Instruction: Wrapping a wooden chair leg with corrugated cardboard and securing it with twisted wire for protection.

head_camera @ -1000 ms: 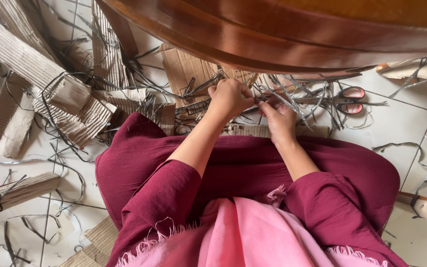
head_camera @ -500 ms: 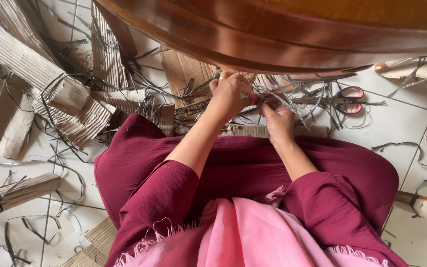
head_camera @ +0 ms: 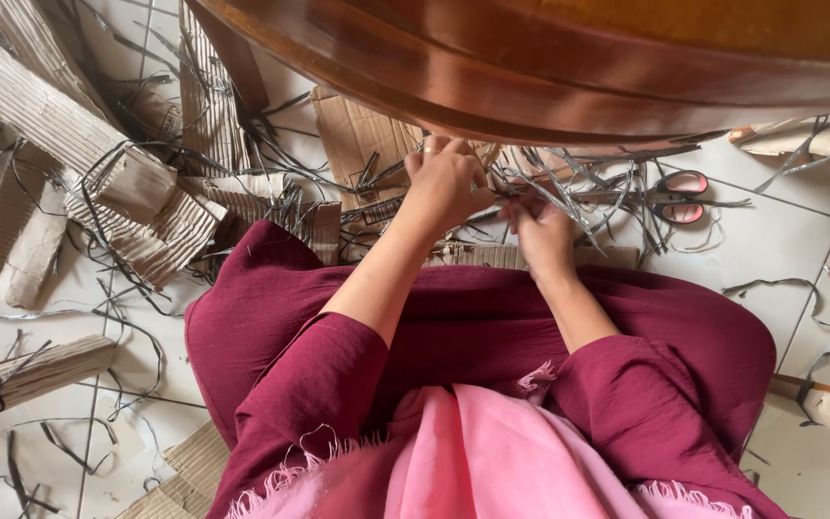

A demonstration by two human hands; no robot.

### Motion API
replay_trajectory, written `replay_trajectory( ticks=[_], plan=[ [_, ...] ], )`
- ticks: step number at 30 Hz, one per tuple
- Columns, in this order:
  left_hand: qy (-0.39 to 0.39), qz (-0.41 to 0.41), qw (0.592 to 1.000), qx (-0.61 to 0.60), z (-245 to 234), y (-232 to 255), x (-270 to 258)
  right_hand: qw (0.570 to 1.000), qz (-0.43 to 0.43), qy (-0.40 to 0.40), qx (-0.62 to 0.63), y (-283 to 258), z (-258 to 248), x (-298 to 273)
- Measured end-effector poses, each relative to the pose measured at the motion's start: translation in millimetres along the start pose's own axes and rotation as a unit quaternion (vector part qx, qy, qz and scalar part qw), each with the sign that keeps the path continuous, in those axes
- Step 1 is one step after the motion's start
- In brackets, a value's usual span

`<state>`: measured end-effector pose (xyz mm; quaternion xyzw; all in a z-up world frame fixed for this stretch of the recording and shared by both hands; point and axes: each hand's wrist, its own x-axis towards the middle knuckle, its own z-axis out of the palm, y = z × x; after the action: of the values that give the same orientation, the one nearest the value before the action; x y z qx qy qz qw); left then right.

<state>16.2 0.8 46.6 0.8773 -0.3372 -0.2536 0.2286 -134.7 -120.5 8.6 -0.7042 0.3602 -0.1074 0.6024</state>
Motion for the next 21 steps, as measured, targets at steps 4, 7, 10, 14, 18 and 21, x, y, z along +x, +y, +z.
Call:
replay_trajectory(
  ticks=[4,7,10,14,18,21],
  plan=[
    [0.014,-0.008,1.000,-0.021,-12,2,-4,0.998,0.042,0.035,0.012,-18,-6,8],
    [0.019,-0.002,1.000,-0.021,-15,2,-4,0.994,0.093,0.024,-0.058,-73,-5,1],
    [-0.003,-0.003,1.000,-0.015,-12,-3,-3,0.998,0.056,0.018,-0.038,-54,-10,4],
    [-0.084,-0.011,0.988,-0.131,-14,-18,3,0.996,0.067,0.050,0.019,-41,-23,9],
    [-0.056,-0.007,0.920,-0.389,-85,-7,-20,0.983,0.127,0.107,0.073,-18,-36,6],
    [0.018,-0.029,0.875,-0.483,-138,-7,-39,0.975,0.162,0.071,0.135,-37,-42,-9]
  ],
)
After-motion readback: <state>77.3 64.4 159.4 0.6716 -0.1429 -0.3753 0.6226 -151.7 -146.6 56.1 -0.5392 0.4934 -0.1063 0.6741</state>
